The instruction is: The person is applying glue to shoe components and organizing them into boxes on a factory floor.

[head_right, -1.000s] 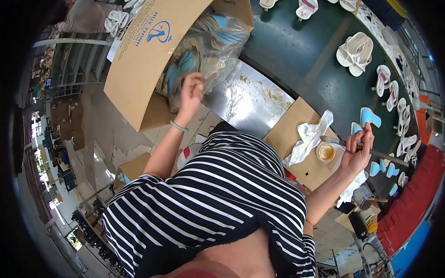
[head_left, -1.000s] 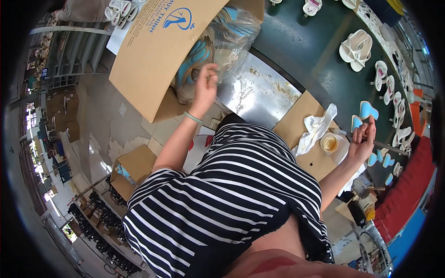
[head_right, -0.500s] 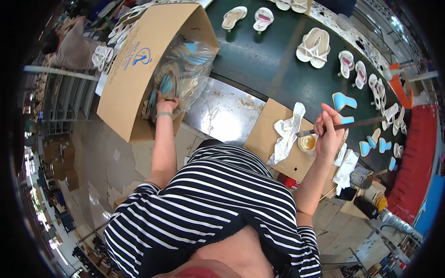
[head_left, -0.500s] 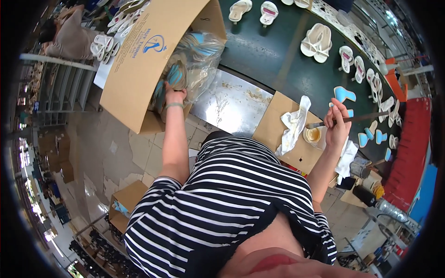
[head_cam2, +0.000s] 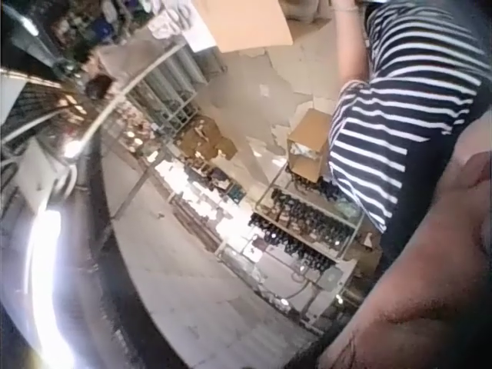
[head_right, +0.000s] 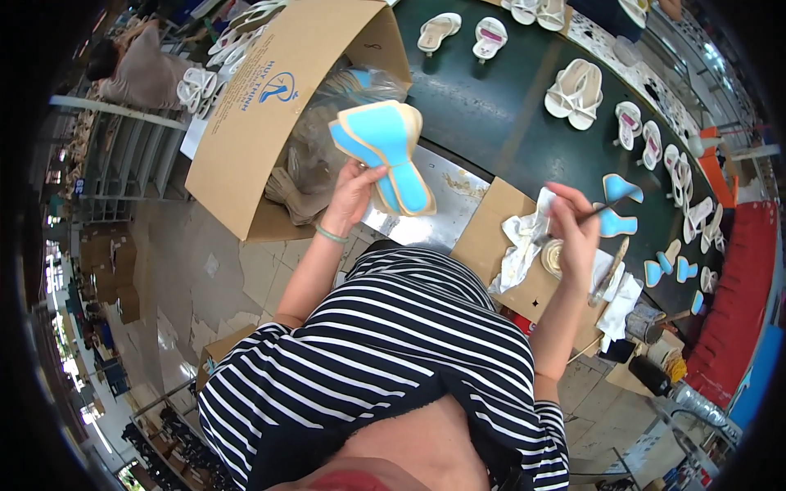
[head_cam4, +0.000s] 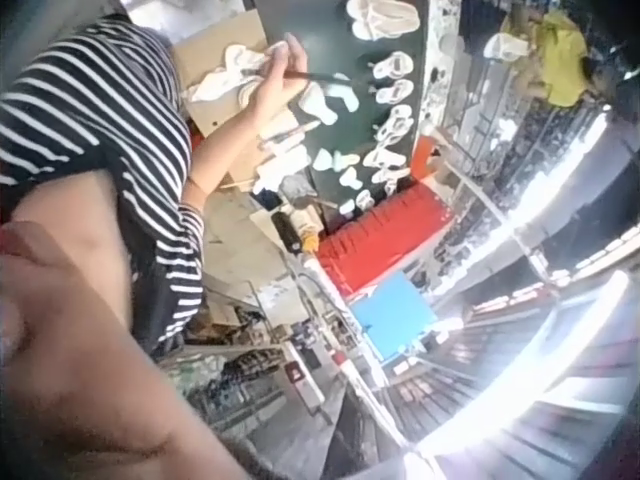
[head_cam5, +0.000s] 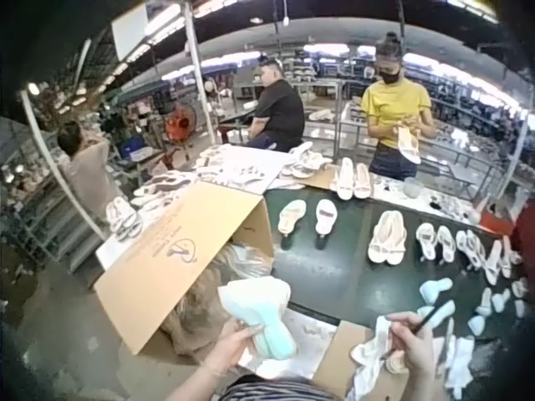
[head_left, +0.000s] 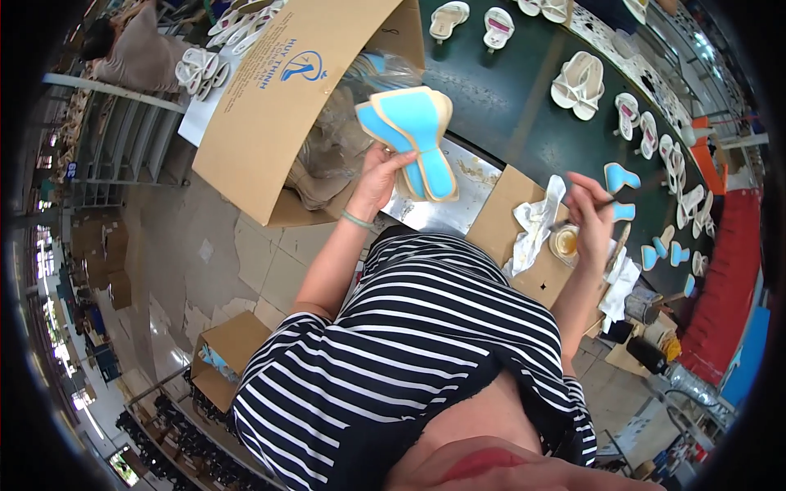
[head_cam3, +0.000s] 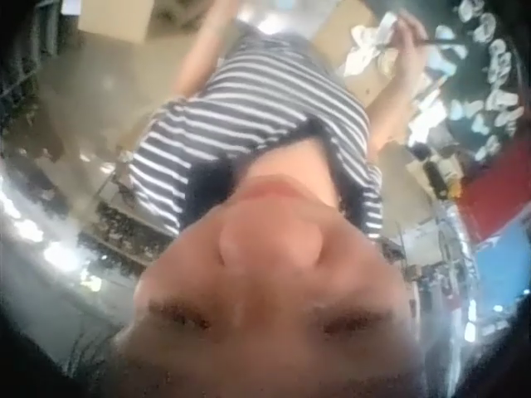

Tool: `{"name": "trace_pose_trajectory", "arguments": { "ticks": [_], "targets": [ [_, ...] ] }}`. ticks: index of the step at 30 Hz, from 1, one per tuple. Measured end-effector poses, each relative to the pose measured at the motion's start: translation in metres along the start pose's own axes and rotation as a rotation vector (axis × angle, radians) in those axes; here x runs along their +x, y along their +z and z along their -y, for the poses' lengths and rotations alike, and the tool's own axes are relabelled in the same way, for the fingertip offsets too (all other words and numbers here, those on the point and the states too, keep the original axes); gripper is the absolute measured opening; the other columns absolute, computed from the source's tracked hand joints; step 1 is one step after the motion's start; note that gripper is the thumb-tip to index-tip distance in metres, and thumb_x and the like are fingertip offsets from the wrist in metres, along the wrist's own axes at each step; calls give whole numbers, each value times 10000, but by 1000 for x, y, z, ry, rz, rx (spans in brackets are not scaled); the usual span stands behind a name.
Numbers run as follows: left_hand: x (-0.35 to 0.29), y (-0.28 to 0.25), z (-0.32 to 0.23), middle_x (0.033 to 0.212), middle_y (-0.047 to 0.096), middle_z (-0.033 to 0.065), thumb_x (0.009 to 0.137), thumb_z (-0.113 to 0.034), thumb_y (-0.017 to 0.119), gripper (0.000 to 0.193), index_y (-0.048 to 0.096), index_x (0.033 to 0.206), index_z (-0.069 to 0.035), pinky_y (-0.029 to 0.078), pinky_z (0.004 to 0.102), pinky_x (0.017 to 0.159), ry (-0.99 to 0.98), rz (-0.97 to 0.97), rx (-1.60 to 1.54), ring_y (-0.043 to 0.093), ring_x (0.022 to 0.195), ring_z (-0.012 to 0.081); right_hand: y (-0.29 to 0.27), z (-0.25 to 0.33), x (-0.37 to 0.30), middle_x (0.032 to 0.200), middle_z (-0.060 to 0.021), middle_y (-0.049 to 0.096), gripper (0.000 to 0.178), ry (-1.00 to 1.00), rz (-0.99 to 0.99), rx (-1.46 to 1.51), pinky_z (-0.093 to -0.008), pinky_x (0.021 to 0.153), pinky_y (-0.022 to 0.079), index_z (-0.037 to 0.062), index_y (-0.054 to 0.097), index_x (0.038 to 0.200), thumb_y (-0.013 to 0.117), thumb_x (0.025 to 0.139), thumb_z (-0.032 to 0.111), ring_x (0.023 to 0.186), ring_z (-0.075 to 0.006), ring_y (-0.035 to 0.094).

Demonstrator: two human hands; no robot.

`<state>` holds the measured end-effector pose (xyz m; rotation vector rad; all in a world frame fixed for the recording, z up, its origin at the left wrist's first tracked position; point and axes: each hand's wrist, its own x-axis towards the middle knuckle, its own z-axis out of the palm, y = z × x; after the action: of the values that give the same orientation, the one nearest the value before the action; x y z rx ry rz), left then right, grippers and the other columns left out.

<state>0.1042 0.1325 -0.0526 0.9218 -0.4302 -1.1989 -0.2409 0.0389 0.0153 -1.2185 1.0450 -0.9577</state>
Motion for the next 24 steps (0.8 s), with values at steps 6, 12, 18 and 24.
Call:
{"name": "trace_pose_trajectory", "arguments": {
  "ticks": [6,12,18,24],
  "targets": [
    [21,12,25,1042,654,75,771,-59,741,392,586,1127,-2,494,284,856,-213,271,222,610,990,148,83,-5,27,800,19,599,294,10,289,-230,-200,601,424,32,651,1101,707,824,114,687,-35,549],
    [26,39,37,1173,583,78,764,-86,758,599,458,1276,-2,475,304,888,-115,481,565,567,1058,155,123,-49,50,915,-55,648,672,-146,203,-389,-299,767,489,51,476,1315,803,742,177,861,-138,613],
    [44,26,61,1215,520,92,741,-84,769,788,328,1392,-23,448,331,920,-288,466,339,549,1015,156,103,-44,59,734,-10,561,699,217,264,-125,-198,407,321,2,414,1315,794,757,185,505,-46,453],
    [60,26,84,1152,572,91,797,-55,719,705,326,1382,-47,474,335,896,-522,400,122,584,1014,190,78,-68,72,695,-4,543,583,544,393,196,-193,350,197,19,351,1340,652,894,246,397,-23,316]
  ]
}}
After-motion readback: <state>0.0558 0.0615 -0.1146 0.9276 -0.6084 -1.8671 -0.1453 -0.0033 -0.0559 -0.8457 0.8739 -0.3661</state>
